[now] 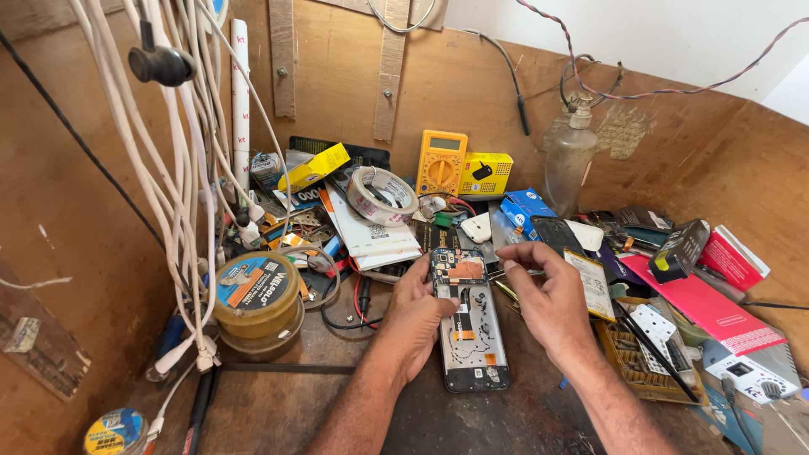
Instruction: The person removes a battery from a disassembled smartphone, then uses a toothbrush and liquid from a bottle to clean the motherboard. They wipe the board with a paper towel and continue brushing and wiping the component.
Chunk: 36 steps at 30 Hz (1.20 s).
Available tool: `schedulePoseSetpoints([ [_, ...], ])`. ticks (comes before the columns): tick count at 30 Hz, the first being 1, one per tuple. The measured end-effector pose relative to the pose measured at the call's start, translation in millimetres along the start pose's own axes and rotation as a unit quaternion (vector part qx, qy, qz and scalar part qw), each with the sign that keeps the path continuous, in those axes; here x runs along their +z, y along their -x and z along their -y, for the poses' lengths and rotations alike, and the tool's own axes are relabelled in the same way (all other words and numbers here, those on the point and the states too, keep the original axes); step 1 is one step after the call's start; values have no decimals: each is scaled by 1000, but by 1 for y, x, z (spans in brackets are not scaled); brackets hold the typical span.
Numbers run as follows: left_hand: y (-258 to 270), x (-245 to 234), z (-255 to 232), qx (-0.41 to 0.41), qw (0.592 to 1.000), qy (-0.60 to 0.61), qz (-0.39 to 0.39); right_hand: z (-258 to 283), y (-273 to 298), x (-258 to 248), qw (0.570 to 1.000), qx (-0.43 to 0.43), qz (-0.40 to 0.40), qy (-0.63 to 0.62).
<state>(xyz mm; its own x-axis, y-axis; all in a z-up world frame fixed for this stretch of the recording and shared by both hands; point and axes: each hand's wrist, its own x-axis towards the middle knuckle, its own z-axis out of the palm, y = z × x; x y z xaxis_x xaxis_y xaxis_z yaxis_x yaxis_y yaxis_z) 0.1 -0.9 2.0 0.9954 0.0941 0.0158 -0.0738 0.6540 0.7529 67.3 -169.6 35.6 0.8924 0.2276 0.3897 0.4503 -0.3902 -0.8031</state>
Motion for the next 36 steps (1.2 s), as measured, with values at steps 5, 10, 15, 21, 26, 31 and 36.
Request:
schedulePoseSetpoints([
  [5,0,-1,1,6,1000,9,0,2,-4,0,999,19,22,44],
  [10,-3,-3,3,20,1000,13,14,-2,1,2,1000,2,23,-1],
  [15,-9,-7,8,-7,1000,24,-7,0,0,-30,999,29,-23,26],
  [21,-13,-11,9,7,1000,7,-4,0,0,-74,980,42,-13,194],
  [26,-11,-11,8,12,1000,-21,-10,-9,6,-87,967,76,4,242],
  [31,-5,-10,4,11,999,-52,-2,-6,13,-101,941,134,45,307],
  [36,-3,-6,0,3,994,-106,-13,1,23,-111,920,175,63,346],
])
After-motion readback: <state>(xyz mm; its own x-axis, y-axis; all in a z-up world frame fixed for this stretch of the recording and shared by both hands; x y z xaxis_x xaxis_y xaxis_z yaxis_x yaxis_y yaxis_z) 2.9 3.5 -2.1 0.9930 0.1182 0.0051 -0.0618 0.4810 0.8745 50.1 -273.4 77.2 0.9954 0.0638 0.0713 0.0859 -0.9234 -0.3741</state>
